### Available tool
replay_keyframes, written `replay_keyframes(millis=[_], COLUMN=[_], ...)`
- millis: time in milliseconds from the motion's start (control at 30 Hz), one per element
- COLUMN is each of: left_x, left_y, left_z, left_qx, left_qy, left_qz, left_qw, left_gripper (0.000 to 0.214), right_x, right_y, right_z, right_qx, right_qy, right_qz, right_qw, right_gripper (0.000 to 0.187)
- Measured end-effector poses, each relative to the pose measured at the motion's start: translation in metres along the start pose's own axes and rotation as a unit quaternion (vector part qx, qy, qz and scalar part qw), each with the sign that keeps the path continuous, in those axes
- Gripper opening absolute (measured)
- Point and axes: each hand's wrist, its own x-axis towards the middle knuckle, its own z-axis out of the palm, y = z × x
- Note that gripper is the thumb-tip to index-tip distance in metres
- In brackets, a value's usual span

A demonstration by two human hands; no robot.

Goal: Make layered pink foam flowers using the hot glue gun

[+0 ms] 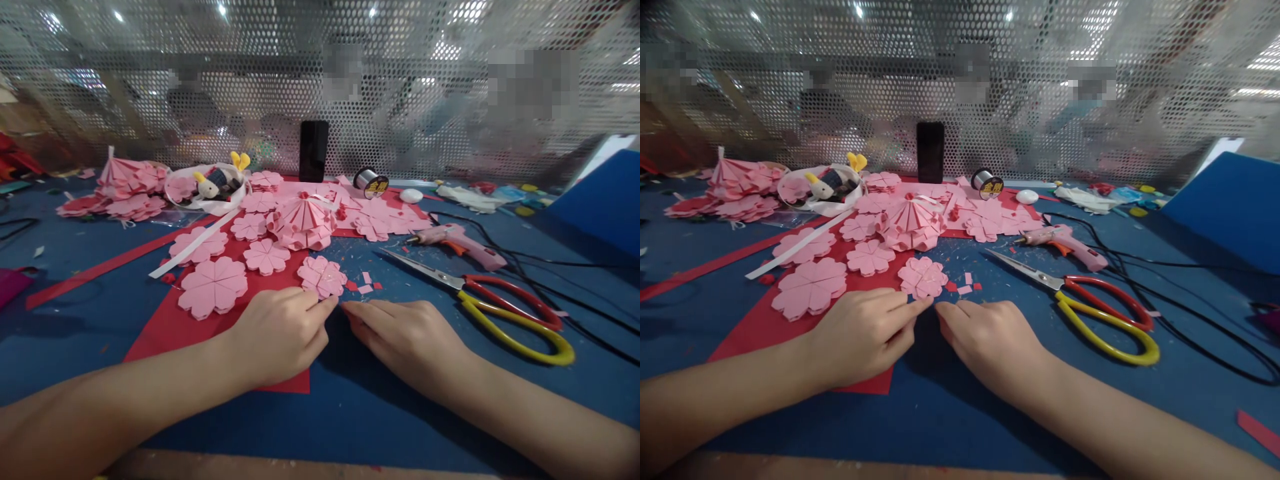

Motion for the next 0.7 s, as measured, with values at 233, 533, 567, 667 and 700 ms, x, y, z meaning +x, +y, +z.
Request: replay_keyframes(millis=[233,533,567,667,700], left_x=[0.003,0.006,0.007,0.009,0.01], left_y=[0.0,0.002,0.002,0.004,0.005], left_z=[-0.001,-0.002,-0.002,-0.003,-0.003], left_qx=[-0.012,-0.026,-0.031,-0.041,-0.04], left_qy=[-0.034,-0.04,-0.041,-0.044,-0.044], left_qz=[-0.011,-0.005,-0.007,-0.019,-0.023], left_qw=[0.999,0.999,0.999,0.998,0.998], left_gripper=[0.04,0.038,0.038,0.035,0.034], right_x=[0.0,0.0,-0.001,-0.002,-0.003], right_y=[0.0,-0.006,-0.009,-0.018,-0.022], right_z=[0.0,-0.001,-0.002,-0.007,-0.008], right_qx=[-0.006,0.018,0.023,0.035,0.038], right_qy=[-0.023,-0.025,-0.023,-0.018,-0.016], right_qz=[0.009,0.035,0.037,0.041,0.038], right_qw=[1.0,0.999,0.999,0.998,0.998], right_gripper=[0.028,0.026,0.025,0.024,0.024])
